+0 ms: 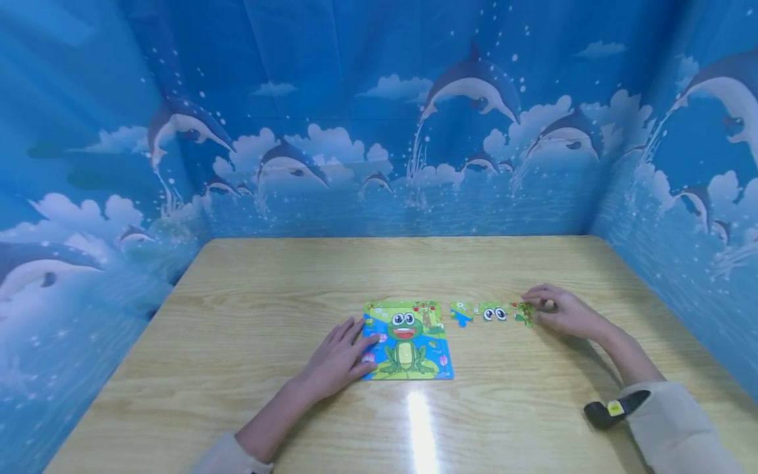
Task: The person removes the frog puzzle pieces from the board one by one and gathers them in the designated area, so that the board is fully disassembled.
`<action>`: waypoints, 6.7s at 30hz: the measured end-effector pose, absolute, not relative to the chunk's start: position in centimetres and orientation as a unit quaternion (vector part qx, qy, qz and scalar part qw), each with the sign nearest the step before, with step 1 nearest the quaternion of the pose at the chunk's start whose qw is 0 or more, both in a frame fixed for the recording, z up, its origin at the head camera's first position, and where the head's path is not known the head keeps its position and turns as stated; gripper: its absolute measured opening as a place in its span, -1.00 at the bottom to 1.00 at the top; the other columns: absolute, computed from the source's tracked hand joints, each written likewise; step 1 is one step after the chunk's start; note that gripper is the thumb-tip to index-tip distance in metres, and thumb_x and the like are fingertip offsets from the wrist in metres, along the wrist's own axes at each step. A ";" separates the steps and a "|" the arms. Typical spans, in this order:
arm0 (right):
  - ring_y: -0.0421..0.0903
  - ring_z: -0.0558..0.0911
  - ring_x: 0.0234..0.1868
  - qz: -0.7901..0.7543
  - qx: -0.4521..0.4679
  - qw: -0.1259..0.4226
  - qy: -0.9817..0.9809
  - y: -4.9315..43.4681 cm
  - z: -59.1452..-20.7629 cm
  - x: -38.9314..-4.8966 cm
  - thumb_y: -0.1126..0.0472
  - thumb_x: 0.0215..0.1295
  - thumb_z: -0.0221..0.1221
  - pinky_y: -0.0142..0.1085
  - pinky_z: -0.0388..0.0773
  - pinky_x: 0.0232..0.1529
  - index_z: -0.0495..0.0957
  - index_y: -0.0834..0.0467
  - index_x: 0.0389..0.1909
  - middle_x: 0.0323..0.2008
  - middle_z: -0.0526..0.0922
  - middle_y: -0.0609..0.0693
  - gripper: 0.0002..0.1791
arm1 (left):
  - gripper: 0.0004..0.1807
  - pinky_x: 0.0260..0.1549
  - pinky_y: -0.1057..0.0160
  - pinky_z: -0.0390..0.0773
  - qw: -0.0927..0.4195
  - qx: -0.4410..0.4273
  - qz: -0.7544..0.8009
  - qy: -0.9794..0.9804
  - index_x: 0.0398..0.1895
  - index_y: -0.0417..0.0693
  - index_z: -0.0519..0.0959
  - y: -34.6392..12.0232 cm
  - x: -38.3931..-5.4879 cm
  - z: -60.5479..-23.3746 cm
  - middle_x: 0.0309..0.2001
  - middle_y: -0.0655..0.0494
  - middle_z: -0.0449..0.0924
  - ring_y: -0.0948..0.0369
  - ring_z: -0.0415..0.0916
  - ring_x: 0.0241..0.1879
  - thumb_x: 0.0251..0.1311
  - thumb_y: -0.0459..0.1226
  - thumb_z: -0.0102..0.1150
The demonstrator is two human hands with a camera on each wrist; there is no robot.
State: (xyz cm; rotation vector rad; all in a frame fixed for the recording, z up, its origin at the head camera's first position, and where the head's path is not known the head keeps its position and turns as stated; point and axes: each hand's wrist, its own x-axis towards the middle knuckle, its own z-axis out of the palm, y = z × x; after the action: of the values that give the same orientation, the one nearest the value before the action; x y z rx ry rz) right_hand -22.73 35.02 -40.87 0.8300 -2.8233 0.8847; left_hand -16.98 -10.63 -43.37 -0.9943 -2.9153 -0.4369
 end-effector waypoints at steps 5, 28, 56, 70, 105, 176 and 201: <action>0.05 0.49 -0.21 0.289 0.257 0.026 -0.922 33.1 -39.3 -22.3 0.44 0.15 0.16 -0.27 0.49 -0.34 0.46 0.36 0.02 -0.02 0.46 0.26 -0.63 | -0.43 0.22 -0.14 -0.02 0.013 -0.316 -0.140 -0.938 0.29 0.08 0.31 -10.7 -17.0 -43.4 0.35 -0.20 0.02 -0.15 -0.10 0.32 0.27 0.09 -0.08; 0.10 0.49 -0.14 0.320 0.337 0.021 -0.885 18.5 -37.5 -21.7 0.33 0.20 0.17 0.02 0.47 -0.19 0.53 0.24 0.00 -0.05 0.51 0.09 -0.69 | -0.42 0.22 -0.13 -0.03 0.006 -0.328 -0.143 -0.934 0.31 0.04 0.27 -10.6 -17.1 -43.5 0.36 -0.11 0.05 -0.06 -0.05 0.33 0.29 0.07 -0.09; -0.14 0.53 -0.26 0.319 0.339 -0.044 -0.884 10.9 -40.9 -21.2 0.25 0.12 0.26 -0.38 0.51 -0.27 0.54 0.23 -0.04 -0.17 0.52 0.04 -0.65 | -0.21 0.21 -0.21 -0.13 0.001 -0.298 -0.147 -0.943 0.34 -0.30 0.12 -10.6 -16.8 -43.5 0.38 -0.16 -0.03 -0.19 -0.16 0.33 0.26 0.11 -0.08; -0.05 0.48 -0.11 0.252 0.336 -0.035 -0.907 10.5 -41.1 -20.6 0.13 0.10 0.29 -0.16 0.46 -0.07 0.51 0.22 0.03 -0.06 0.51 0.08 -0.53 | -0.20 0.09 -0.41 -0.22 -0.013 -0.276 -0.143 -0.950 0.37 -0.22 0.10 -10.5 -16.6 -43.2 0.40 -0.08 -0.04 -0.30 -0.22 0.29 0.25 0.14 -0.10; -0.19 0.43 -0.31 0.313 0.369 -0.054 -0.873 11.1 -41.7 -21.5 0.37 0.15 0.19 -0.37 0.47 -0.31 0.50 0.27 0.04 -0.12 0.44 0.02 -0.61 | -0.13 0.10 -0.39 -0.22 -0.082 -0.216 -0.166 -0.959 0.36 -0.18 0.11 -9.7 -17.1 -41.8 0.40 -0.09 -0.08 -0.10 -0.19 0.35 0.11 0.14 0.09; -0.18 0.56 -0.35 0.339 0.318 0.059 -0.883 22.8 -39.7 -20.5 0.52 -0.03 0.25 -0.32 0.57 -0.39 0.59 0.31 -0.14 -0.18 0.57 0.07 -0.65 | -0.14 0.11 -0.38 -0.23 -0.083 -0.213 -0.169 -0.959 0.34 -0.18 0.15 -9.6 -17.2 -41.9 0.40 -0.07 -0.06 -0.09 -0.20 0.35 0.09 0.13 0.13; -0.20 0.56 -0.35 0.333 0.332 0.035 -0.882 26.0 -42.6 -20.1 0.50 -0.05 0.28 -0.38 0.56 -0.38 0.58 0.28 -0.13 -0.25 0.60 0.02 -0.63 | -0.14 0.12 -0.38 -0.25 -0.089 -0.212 -0.173 -0.958 0.35 -0.17 0.14 -9.7 -17.2 -41.9 0.40 -0.07 -0.06 -0.09 -0.20 0.36 0.10 0.12 0.12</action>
State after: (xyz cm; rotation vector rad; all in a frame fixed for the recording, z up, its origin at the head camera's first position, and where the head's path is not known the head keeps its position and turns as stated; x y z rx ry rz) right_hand -20.13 25.95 -42.58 1.0218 -2.7099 1.0248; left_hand -17.17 -9.66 -41.85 -0.7063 -3.1920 -0.5764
